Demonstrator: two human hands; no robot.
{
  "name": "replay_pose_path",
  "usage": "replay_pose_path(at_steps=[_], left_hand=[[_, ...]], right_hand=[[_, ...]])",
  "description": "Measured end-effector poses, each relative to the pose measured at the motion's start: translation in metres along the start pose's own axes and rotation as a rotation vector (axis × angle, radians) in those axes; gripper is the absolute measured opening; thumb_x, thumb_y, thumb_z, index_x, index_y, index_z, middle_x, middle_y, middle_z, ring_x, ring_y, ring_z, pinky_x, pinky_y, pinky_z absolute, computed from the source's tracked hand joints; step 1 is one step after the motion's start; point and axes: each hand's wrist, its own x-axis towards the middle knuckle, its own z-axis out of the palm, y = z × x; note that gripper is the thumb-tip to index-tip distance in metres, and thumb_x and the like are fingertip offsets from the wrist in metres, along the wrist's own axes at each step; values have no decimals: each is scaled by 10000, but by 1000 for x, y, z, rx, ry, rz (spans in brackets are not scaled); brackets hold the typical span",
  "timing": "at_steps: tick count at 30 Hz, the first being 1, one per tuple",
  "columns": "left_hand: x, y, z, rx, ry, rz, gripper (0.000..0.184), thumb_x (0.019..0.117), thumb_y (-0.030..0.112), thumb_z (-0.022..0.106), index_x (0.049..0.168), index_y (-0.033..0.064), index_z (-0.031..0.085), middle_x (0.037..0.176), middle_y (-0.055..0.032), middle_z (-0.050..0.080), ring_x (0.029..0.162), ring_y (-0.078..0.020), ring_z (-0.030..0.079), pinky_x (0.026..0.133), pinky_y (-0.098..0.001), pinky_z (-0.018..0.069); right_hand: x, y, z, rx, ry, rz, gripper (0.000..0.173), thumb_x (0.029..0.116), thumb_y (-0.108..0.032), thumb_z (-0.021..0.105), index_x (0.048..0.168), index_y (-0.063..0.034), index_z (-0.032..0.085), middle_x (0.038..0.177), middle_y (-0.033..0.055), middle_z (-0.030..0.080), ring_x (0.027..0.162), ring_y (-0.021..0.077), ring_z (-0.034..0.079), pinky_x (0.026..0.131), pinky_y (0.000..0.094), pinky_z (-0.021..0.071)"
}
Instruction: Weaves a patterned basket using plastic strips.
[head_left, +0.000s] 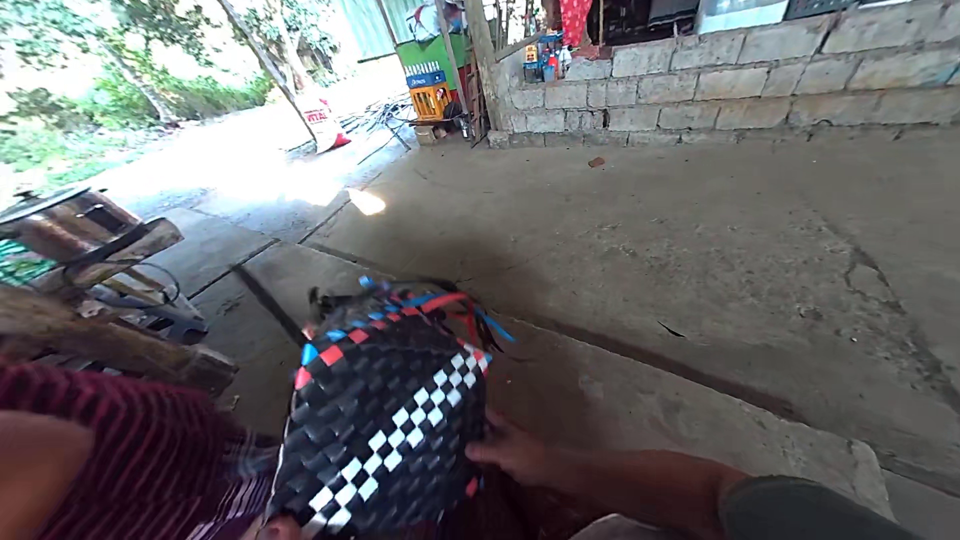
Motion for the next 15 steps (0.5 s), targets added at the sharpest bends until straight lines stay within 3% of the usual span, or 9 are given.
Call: replay_pose_path(at_steps=[3,6,8,10,12,15], left_hand=[[-9,-19,2,-127,30,-131,183,1093,81,337,1165,105,502,930,151,641,881,41,660,835,-207,578],[-36,-38,4,-135,58,-245,149,1085,81,373,1206,90,459,966,127,611,896,35,650,852,-223,579],[-61,-51,-1,-88,2,-335,138,1064,73,428,1190,80,484,982,107,616,903,16,647,850,-238,580],[-86,-58,-10,-6,-119,-449,184,1043,63,479,1215,15,520,1012,37,648,904,-47,670,839,-292,601],[-104,-58,-16,65,-260,-532,202,1026,43,525,1196,-50,583,1030,-58,703,911,-124,710,846,-351,622],[-116,-55,-27,240,-463,-448,212,1000,42,607,1178,-49,677,1135,-114,715,1007,-138,702,922,-325,595]], right_hand=[[27,-40,-5,-80,84,-239,841,924,-65,693,1595,0,191,1461,170,522,1274,174,590,1082,367,512],[42,-90,-15,-364,127,-371,849,879,-46,735,1566,78,252,1501,236,482,1328,195,552,1121,339,467],[50,-124,-25,-628,115,-400,815,867,-80,762,1540,84,332,1468,252,525,1321,222,569,1127,358,463],[52,-157,-32,-853,52,-314,758,909,-136,754,1559,-21,382,1427,218,579,1257,259,617,1066,442,509],[60,-182,-43,-1043,-76,-289,760,936,-150,737,1595,-140,359,1427,178,591,1219,283,642,1012,512,538],[71,-209,-46,-1264,-238,-369,791,904,-98,756,1593,-179,374,1410,171,609,1232,321,637,1037,578,509]])
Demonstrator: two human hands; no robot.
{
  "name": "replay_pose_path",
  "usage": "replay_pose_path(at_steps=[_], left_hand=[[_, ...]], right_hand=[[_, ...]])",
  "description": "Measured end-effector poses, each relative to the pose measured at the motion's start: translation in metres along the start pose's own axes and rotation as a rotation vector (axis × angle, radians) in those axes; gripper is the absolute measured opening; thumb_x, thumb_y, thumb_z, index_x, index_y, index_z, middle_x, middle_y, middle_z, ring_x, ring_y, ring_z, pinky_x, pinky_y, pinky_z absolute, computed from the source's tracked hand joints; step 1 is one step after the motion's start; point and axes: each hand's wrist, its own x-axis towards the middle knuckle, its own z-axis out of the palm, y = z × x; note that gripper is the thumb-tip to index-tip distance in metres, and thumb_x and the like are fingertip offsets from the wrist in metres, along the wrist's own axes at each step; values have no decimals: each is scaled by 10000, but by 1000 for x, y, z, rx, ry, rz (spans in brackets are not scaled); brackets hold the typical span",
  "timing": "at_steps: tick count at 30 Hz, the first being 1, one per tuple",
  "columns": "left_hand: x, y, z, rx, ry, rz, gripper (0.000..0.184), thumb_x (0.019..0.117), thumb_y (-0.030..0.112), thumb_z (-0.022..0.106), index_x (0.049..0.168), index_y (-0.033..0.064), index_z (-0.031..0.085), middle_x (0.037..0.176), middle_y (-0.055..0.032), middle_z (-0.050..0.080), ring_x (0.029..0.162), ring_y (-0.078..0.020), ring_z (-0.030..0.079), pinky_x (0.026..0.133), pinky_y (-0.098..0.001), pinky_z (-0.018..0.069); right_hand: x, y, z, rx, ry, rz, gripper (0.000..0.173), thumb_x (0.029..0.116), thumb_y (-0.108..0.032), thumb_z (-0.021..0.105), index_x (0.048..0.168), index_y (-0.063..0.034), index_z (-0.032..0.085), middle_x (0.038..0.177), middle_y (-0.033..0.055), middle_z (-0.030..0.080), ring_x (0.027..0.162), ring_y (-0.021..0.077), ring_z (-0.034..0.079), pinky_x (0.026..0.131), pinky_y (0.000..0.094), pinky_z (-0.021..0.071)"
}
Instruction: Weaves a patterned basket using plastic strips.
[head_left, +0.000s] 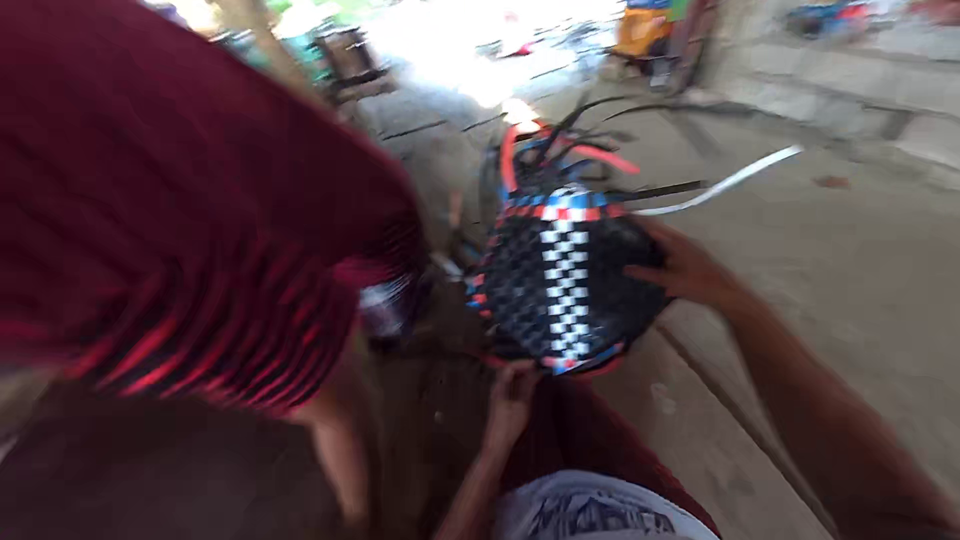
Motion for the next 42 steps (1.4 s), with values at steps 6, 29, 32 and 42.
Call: replay_pose_path(at_steps=[6,29,32,42], left_hand=[[-7,7,-27,261,-1,-3,243,1030,133,585,1127,-41,723,1139,-183,709,1069,-216,680,988,-377,537],[-115,14,-103,753,-160,-247,274,1064,181,533,1170,30,735,1161,-174,701,1144,-315,664,1038,-484,500],[-110,19,-96,774,-207,-222,281,1067,190,528,1181,28,727,1186,-188,688,1165,-331,651,1062,-494,478],[-141,150,-110,580,-108,249,254,1046,223,585,1030,43,763,1035,-67,736,1016,-131,686,924,-307,559]], right_hand=[[33,-6,12,-204,-312,-93,815,881,-106,728,1601,-148,349,1461,304,510,1320,509,516,1066,721,388],[38,35,134,-169,-601,-78,770,893,6,682,1579,-14,334,1483,357,455,1362,518,472,1121,669,358],[38,39,136,-160,-582,-88,788,876,28,688,1580,-20,336,1500,354,437,1377,529,448,1125,679,343],[33,40,137,-168,-556,-88,833,844,32,727,1581,-32,344,1489,357,450,1359,567,447,1093,734,338]])
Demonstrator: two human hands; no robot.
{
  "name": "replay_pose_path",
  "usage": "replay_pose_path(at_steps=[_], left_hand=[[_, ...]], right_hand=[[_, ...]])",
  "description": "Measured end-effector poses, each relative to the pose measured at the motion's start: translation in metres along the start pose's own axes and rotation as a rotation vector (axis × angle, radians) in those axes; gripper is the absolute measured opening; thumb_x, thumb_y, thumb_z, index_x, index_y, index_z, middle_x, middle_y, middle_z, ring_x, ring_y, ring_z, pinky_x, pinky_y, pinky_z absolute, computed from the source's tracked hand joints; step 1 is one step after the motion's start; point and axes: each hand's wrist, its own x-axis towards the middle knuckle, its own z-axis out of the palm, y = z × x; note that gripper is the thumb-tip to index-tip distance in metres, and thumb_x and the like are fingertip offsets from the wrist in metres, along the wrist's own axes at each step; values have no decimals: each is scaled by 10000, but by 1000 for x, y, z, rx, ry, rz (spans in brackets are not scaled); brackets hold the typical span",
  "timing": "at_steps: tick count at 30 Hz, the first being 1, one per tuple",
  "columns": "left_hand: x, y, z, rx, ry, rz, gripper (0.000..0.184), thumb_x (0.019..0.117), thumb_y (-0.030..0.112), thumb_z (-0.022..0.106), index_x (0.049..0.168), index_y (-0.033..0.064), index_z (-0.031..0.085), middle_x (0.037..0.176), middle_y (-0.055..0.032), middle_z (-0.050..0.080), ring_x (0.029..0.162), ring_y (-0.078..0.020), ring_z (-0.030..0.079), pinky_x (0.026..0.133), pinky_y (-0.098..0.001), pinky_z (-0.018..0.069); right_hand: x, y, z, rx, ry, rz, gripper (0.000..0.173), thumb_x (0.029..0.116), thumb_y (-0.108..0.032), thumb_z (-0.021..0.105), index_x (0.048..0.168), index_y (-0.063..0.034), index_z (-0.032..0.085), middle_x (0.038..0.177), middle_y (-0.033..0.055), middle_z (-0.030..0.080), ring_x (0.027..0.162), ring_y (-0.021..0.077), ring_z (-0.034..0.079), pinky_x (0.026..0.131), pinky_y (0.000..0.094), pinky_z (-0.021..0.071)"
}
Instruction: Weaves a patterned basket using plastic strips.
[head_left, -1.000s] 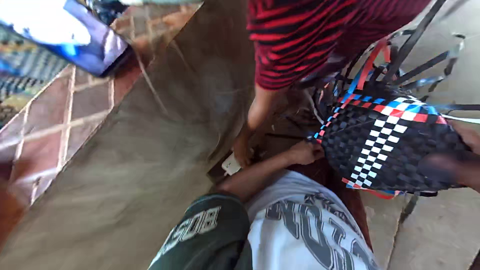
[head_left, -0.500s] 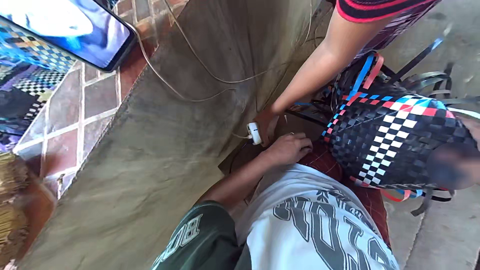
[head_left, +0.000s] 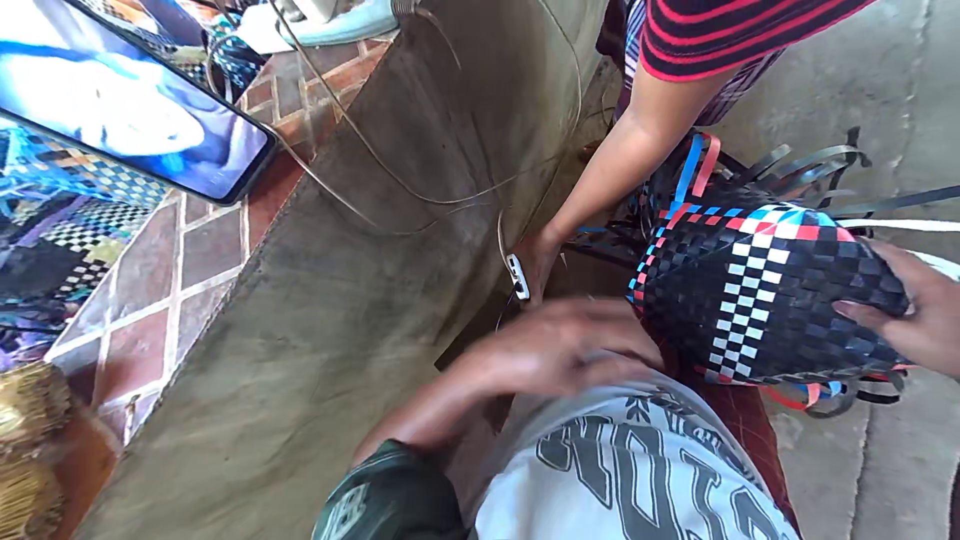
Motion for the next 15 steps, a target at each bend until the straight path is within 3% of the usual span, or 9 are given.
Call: replay_pose_path(at_steps=[3,6,8,10,12,13,15], left_hand=[[-19,-4,-56,393,215,-250,322,1052,290,558,951,59,758,962,-27,711,847,-87,679,771,-296,594],[-41,-17,-76,625,142,-669,339,1034,374,610,909,78,721,796,-64,673,702,-233,664,642,-504,557],[-48,-26,-77,489,-2,-930,351,1063,380,573,962,82,729,814,-85,696,764,-260,679,727,-544,545],[-57,-43,-71,330,-143,-1075,364,1103,354,488,1139,76,720,1003,-110,745,941,-258,716,895,-536,550],[-64,-52,-65,250,-289,-1165,402,1129,323,412,1302,55,656,1147,-165,713,1072,-292,693,1003,-534,516],[-64,-47,-65,258,-346,-1196,421,1132,318,398,1308,26,644,1162,-200,696,1093,-332,674,1011,-563,490],[-61,-19,-72,345,-345,-1149,419,1126,330,414,1245,23,674,1104,-193,717,1051,-348,692,976,-582,504]], right_hand=[[1,-2,1,-15,-1,37,829,850,19,761,1575,-74,370,1444,356,494,1313,585,481,1046,770,351],[2,1,3,-27,19,46,837,841,2,776,1572,-105,384,1422,352,515,1296,589,494,1034,782,353],[2,0,3,-22,-4,83,840,862,-10,776,1585,-124,363,1428,346,513,1305,584,488,1036,782,347],[2,-3,2,-34,-27,118,830,885,-39,772,1592,-141,350,1431,340,513,1303,583,489,1031,782,349],[1,-7,0,-56,-38,121,840,886,-50,774,1598,-141,338,1442,339,505,1310,583,484,1039,775,350],[1,-9,-1,-59,-36,117,853,881,-45,780,1602,-134,334,1451,345,494,1320,587,473,1045,775,345],[3,-10,-1,-45,-27,92,864,863,-12,781,1598,-108,339,1470,357,467,1334,596,452,1056,777,337]])
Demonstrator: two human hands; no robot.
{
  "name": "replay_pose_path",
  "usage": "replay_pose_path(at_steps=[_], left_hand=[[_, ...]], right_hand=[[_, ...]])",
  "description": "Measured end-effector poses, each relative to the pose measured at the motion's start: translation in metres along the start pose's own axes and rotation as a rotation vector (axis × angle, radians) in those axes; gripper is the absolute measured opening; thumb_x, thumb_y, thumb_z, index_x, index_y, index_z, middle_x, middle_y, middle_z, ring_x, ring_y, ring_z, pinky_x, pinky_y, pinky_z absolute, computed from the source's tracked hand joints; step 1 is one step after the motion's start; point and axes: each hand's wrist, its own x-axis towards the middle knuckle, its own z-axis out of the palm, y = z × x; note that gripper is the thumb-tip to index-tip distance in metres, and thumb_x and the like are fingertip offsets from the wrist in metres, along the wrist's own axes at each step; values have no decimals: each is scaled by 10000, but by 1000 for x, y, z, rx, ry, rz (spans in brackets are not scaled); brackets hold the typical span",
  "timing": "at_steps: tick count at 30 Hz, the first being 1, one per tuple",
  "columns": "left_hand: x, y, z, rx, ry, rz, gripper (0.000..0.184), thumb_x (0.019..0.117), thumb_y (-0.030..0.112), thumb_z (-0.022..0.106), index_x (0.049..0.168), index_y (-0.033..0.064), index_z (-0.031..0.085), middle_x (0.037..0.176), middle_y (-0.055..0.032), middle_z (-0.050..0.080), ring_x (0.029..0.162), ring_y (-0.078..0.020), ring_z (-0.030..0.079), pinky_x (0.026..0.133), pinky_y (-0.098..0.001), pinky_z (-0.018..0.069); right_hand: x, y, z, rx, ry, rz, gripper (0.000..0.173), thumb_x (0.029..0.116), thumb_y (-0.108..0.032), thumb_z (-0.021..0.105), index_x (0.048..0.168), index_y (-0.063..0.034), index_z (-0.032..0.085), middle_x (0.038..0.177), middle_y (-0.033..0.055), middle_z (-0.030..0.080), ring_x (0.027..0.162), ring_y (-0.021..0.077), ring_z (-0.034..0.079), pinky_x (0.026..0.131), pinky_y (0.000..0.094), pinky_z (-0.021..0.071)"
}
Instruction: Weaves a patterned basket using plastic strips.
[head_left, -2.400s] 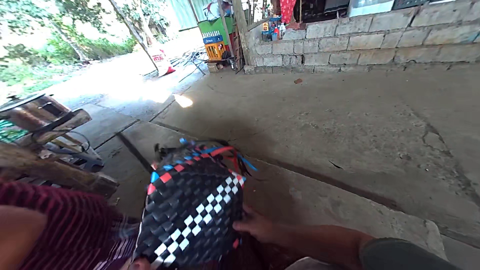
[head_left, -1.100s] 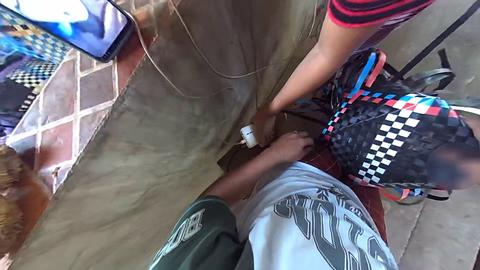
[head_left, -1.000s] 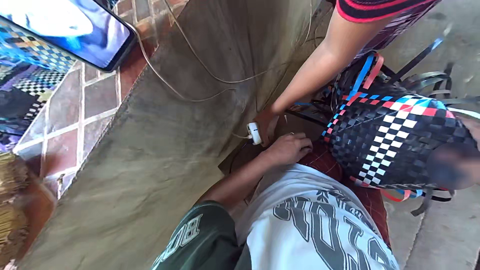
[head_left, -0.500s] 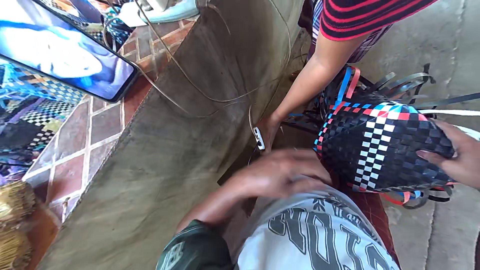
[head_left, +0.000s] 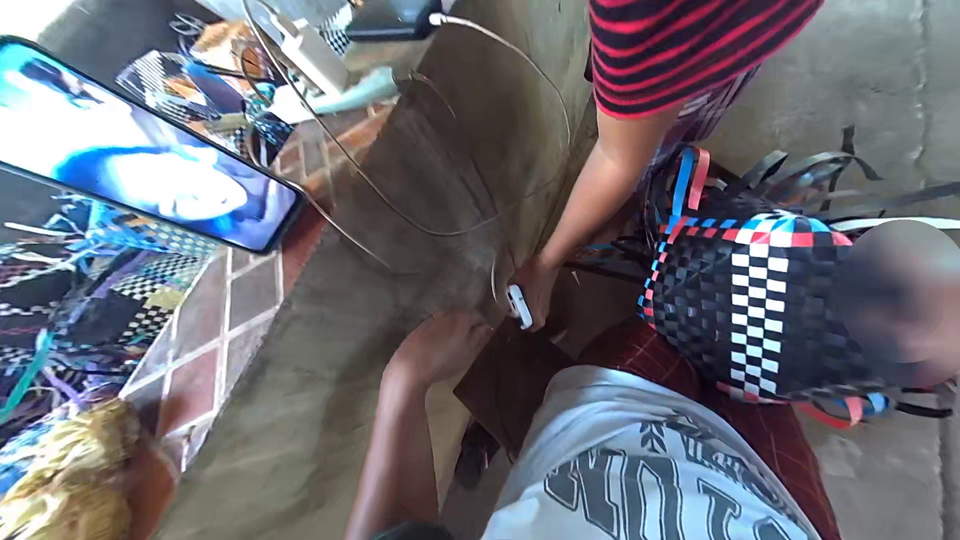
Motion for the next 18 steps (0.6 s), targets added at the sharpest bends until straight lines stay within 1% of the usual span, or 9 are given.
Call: replay_pose_path(at_steps=[3,4,5,6,8,9,11,14,18], left_hand=[[-30,7,1,6,511,316,324,1060,308,539,1014,63,746,826,-87,726,732,-232,713,696,-474,587],[-26,9,3,-8,667,412,293,1039,303,558,986,87,749,816,-42,714,704,-162,690,662,-393,585],[-18,15,3,-31,742,473,250,1028,274,575,995,98,749,874,-27,723,759,-129,694,705,-353,593],[-8,23,3,-39,737,492,212,1023,238,595,1035,96,752,973,-44,734,854,-143,715,784,-361,608],[11,43,5,4,551,393,250,1020,213,623,1198,63,715,1214,-150,684,1069,-278,698,931,-470,576],[20,54,6,43,422,301,340,1022,233,628,1311,56,655,1348,-196,618,1183,-342,654,996,-516,538],[36,67,14,102,236,159,581,1003,281,664,1510,70,473,1517,-242,467,1310,-418,562,1036,-565,499],[45,69,31,169,125,31,837,954,330,729,1622,94,283,1579,-243,388,1325,-446,537,1005,-583,509],[55,52,61,202,52,-21,854,923,346,772,1575,12,333,1583,-256,372,1393,-440,471,1084,-553,464]], right_hand=[[2,-2,-1,16,-9,-36,853,845,35,770,1583,-69,354,1463,369,464,1333,591,458,1062,766,341],[3,-4,-2,15,-16,-40,850,845,38,767,1581,-63,354,1463,372,463,1335,591,456,1065,764,340],[4,-7,-3,11,-19,-35,851,845,39,768,1582,-62,355,1462,373,464,1334,589,457,1068,762,338],[4,-11,-3,3,-21,-23,852,845,35,770,1582,-61,353,1463,370,464,1336,586,457,1071,759,337],[2,-17,-5,-14,-25,-4,852,848,29,775,1583,-57,352,1470,367,462,1335,590,456,1068,759,338],[1,-20,-7,-21,-26,-4,852,851,23,776,1584,-55,349,1474,365,460,1336,592,456,1069,760,338],[-2,-21,-8,-20,-17,-11,854,851,18,774,1586,-50,344,1475,368,459,1333,596,457,1072,756,338],[-5,-19,-9,-24,-9,-16,847,853,13,773,1583,-43,347,1470,368,465,1329,594,465,1080,745,342],[-4,-20,-9,-36,-33,-4,853,862,0,774,1591,-55,335,1477,362,460,1331,592,462,1071,755,339]])
